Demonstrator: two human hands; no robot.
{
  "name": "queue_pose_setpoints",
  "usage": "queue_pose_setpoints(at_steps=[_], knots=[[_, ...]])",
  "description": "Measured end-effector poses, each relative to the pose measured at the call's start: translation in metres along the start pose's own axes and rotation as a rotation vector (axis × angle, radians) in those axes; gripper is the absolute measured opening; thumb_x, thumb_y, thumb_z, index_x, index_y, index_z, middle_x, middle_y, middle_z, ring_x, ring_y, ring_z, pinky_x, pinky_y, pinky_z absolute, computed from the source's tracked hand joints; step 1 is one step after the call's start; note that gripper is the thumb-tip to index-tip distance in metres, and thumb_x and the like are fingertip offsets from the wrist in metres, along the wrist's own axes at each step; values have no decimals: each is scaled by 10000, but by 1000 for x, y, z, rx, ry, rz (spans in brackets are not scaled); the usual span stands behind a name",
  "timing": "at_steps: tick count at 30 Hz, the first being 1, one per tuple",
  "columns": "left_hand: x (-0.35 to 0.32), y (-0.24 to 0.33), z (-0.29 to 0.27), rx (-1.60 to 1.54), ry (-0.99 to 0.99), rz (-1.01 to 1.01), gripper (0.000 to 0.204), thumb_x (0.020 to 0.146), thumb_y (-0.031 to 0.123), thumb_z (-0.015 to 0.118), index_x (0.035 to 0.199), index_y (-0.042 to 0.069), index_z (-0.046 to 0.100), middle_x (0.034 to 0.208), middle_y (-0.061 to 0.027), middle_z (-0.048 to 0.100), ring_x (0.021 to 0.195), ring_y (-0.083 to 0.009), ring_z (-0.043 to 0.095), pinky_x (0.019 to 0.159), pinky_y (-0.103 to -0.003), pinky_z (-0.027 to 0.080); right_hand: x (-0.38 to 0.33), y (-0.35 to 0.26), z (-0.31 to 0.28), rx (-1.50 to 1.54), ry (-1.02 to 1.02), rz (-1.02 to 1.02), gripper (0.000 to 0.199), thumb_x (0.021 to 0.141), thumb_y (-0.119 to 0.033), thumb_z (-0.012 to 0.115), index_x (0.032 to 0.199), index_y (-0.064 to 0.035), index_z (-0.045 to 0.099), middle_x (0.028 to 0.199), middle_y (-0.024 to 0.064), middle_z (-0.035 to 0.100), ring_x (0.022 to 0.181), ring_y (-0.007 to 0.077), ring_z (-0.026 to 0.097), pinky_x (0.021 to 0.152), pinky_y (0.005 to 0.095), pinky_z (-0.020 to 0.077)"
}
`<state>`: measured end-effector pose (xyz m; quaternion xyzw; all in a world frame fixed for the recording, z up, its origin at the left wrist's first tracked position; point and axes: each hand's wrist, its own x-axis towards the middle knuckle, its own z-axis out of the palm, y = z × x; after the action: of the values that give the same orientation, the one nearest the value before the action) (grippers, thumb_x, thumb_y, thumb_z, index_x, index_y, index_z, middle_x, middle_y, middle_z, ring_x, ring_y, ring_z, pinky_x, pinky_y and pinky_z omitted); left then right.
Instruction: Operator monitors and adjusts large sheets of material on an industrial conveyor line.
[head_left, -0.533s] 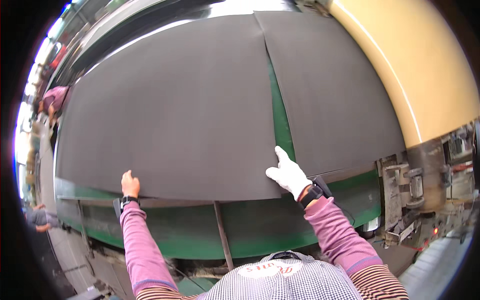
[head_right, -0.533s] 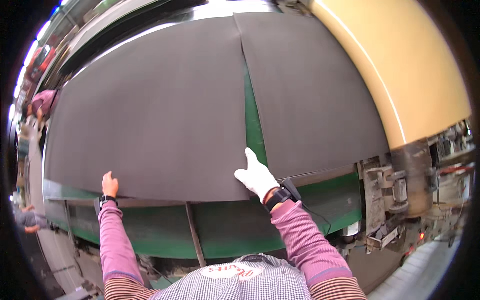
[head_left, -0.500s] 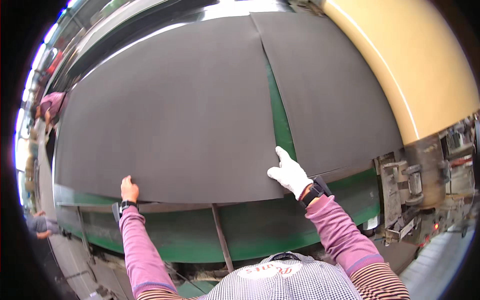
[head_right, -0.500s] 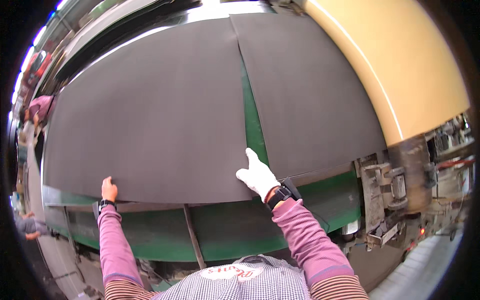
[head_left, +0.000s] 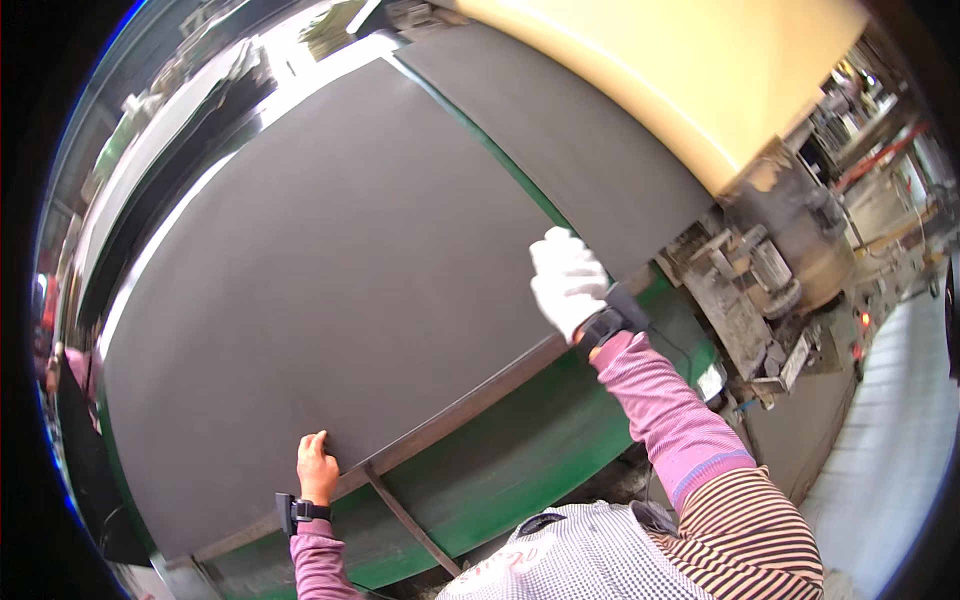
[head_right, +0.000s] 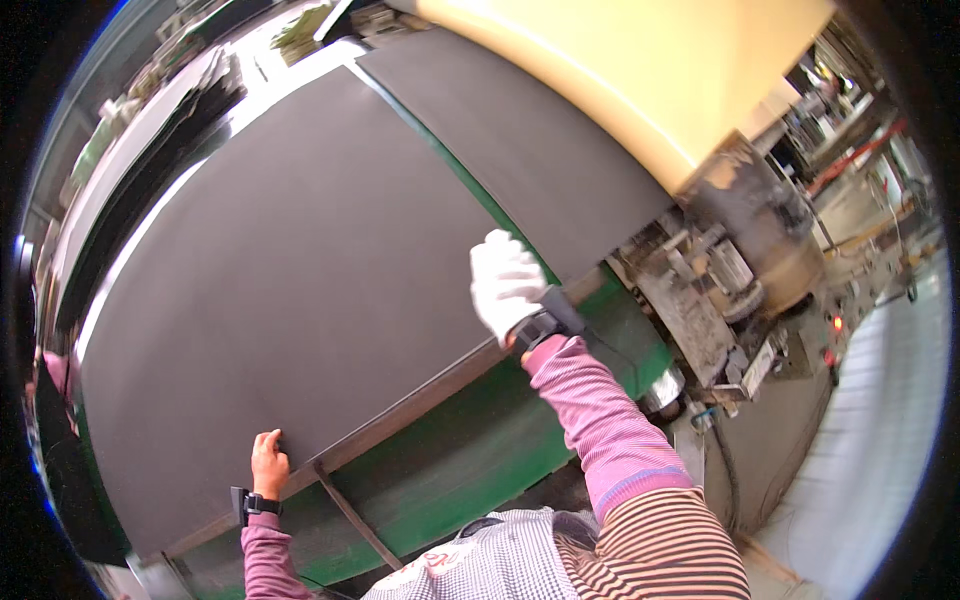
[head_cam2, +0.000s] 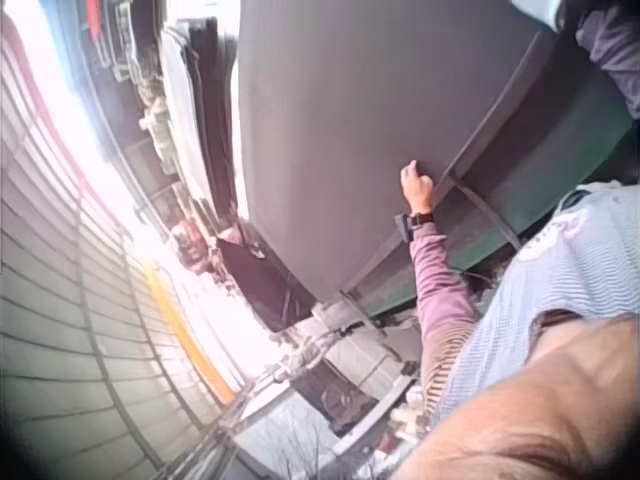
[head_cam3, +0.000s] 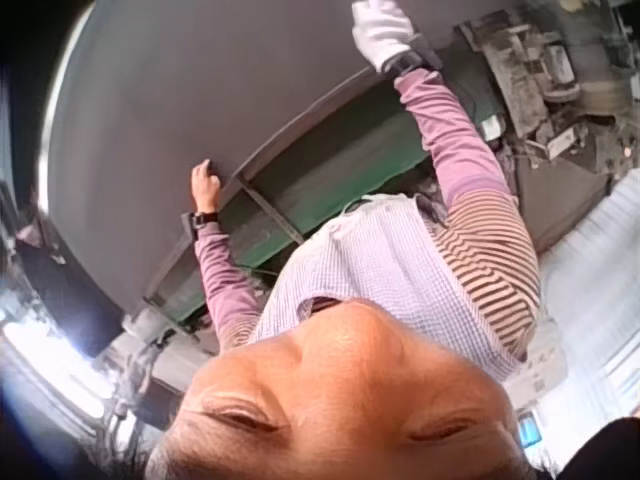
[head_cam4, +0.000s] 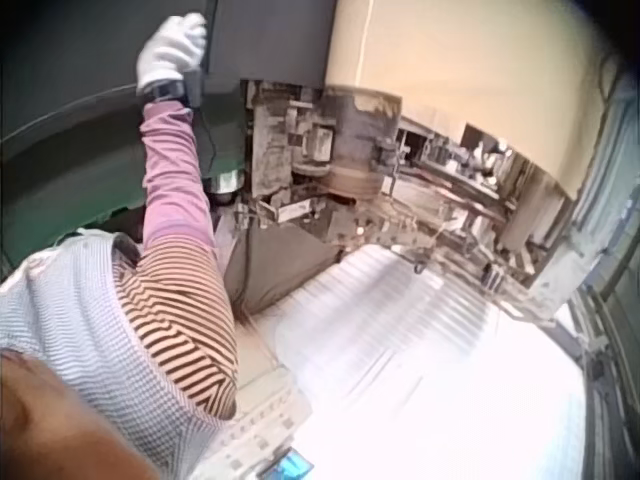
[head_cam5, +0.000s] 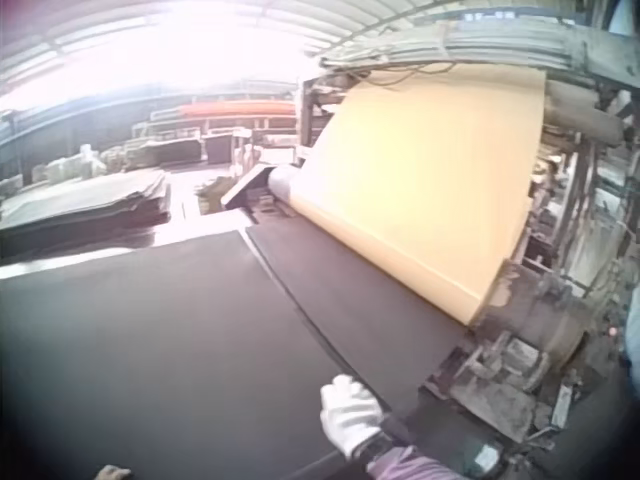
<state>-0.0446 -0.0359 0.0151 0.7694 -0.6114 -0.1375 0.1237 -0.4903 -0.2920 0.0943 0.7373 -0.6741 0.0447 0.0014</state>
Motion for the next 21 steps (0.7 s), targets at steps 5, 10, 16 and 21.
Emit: queue_pose_setpoints(at_steps=[5, 10, 16, 21], knots=[[9, 38, -1, -569, -243, -11, 524, 780, -21, 555, 1300, 35, 538, 1202, -133, 563, 1038, -240, 597, 923, -332, 478, -29, 19, 21, 127, -215, -119, 161, 752, -214, 629, 859, -94, 641, 901, 111, 629, 848, 299, 640, 746, 415, 518], [2, 45, -8, 12, -162, -72, 419, 763, 131, 673, 1182, 137, 660, 1279, -155, 532, 1207, -324, 471, 1028, -428, 387, 4, 97, 42, 61, -123, -45, 214, 737, -247, 679, 902, -112, 660, 921, 85, 645, 882, 284, 646, 761, 406, 523], [28, 116, 24, 10, -169, 132, 387, 804, 274, 684, 1167, 143, 663, 1268, -135, 504, 1166, -318, 453, 986, -421, 403, 40, 166, 26, 23, -114, 214, 209, 825, -156, 542, 981, -111, 674, 1015, 109, 667, 927, 317, 661, 805, 422, 530], [52, 205, 47, 59, -133, 234, 409, 820, 332, 668, 1185, 147, 650, 1264, -147, 508, 1161, -337, 456, 982, -433, 411, 8, 150, 5, 264, 176, 23, 289, 813, -161, 504, 1082, -127, 605, 1112, 97, 606, 1022, 316, 601, 865, 421, 506]])
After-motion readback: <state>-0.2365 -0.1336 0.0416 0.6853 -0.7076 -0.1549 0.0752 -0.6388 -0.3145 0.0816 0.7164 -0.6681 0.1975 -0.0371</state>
